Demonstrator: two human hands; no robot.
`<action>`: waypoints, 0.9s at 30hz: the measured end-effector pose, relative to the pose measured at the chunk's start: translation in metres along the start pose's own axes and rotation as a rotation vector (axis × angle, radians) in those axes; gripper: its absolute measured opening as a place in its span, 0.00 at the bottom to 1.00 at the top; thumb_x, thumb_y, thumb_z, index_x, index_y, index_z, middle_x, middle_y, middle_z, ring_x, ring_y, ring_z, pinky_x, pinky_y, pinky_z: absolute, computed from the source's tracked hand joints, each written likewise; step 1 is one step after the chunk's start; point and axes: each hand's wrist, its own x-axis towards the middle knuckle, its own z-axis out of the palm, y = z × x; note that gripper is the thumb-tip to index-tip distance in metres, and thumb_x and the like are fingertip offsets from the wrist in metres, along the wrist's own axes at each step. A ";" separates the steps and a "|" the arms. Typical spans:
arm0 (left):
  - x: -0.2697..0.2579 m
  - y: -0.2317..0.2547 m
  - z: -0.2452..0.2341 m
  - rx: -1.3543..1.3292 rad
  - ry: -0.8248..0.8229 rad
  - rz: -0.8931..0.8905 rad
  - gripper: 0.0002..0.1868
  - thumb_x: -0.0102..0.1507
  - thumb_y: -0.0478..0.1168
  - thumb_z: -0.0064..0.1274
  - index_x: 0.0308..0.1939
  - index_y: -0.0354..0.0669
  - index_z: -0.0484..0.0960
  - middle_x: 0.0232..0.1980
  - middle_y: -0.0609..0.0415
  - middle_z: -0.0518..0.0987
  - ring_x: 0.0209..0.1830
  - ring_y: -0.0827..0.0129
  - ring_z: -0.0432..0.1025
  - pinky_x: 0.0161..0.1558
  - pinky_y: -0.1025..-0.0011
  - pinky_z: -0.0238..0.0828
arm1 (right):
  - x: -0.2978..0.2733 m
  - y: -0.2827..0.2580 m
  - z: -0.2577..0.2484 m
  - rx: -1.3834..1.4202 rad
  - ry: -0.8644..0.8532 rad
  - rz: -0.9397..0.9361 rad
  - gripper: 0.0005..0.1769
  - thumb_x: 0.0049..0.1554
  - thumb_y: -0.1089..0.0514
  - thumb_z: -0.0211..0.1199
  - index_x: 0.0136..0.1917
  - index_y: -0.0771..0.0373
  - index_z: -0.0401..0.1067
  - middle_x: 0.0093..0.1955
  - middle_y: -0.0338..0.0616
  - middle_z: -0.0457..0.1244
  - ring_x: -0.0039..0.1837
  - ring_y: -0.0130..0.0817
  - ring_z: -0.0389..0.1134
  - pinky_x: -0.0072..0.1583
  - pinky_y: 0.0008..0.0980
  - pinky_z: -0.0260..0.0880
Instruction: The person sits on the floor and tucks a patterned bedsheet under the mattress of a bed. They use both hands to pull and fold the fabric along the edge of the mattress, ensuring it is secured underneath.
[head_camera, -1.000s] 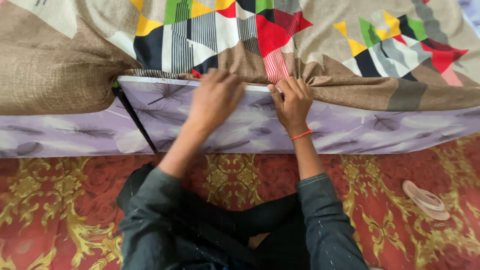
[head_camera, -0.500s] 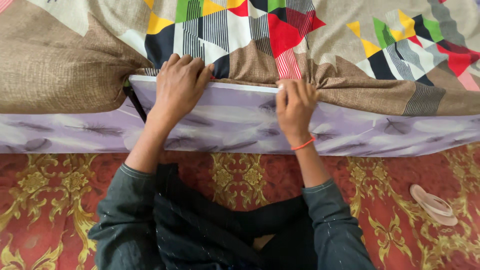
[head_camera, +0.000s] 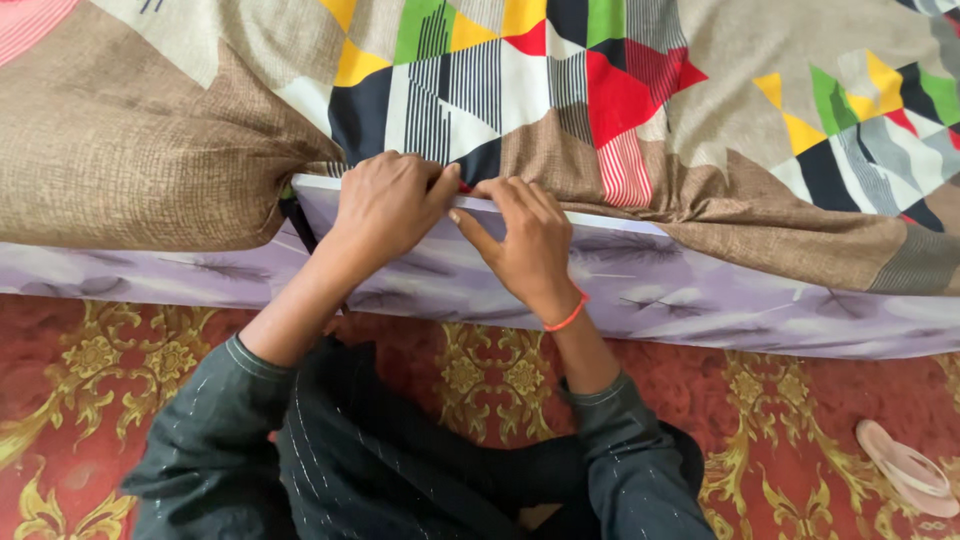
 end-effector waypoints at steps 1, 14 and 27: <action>-0.003 0.001 0.001 -0.008 0.040 0.023 0.23 0.69 0.52 0.47 0.31 0.42 0.87 0.31 0.41 0.82 0.36 0.45 0.77 0.38 0.48 0.71 | 0.000 0.002 -0.002 0.021 -0.030 -0.001 0.20 0.59 0.43 0.70 0.49 0.61 0.74 0.46 0.42 0.67 0.51 0.43 0.69 0.53 0.41 0.67; -0.010 -0.013 -0.032 -0.273 -0.208 -0.095 0.20 0.70 0.54 0.47 0.41 0.44 0.85 0.32 0.42 0.80 0.33 0.49 0.77 0.42 0.52 0.72 | 0.010 0.002 0.009 -0.099 -0.098 -0.049 0.25 0.52 0.37 0.73 0.41 0.61 0.73 0.41 0.44 0.62 0.49 0.45 0.65 0.50 0.43 0.65; -0.015 -0.048 -0.029 0.396 0.011 -0.023 0.32 0.71 0.62 0.45 0.26 0.43 0.87 0.27 0.41 0.81 0.32 0.47 0.79 0.38 0.50 0.74 | 0.001 0.006 0.012 -0.173 -0.078 -0.099 0.29 0.55 0.32 0.69 0.45 0.62 0.71 0.43 0.44 0.61 0.49 0.44 0.64 0.52 0.42 0.64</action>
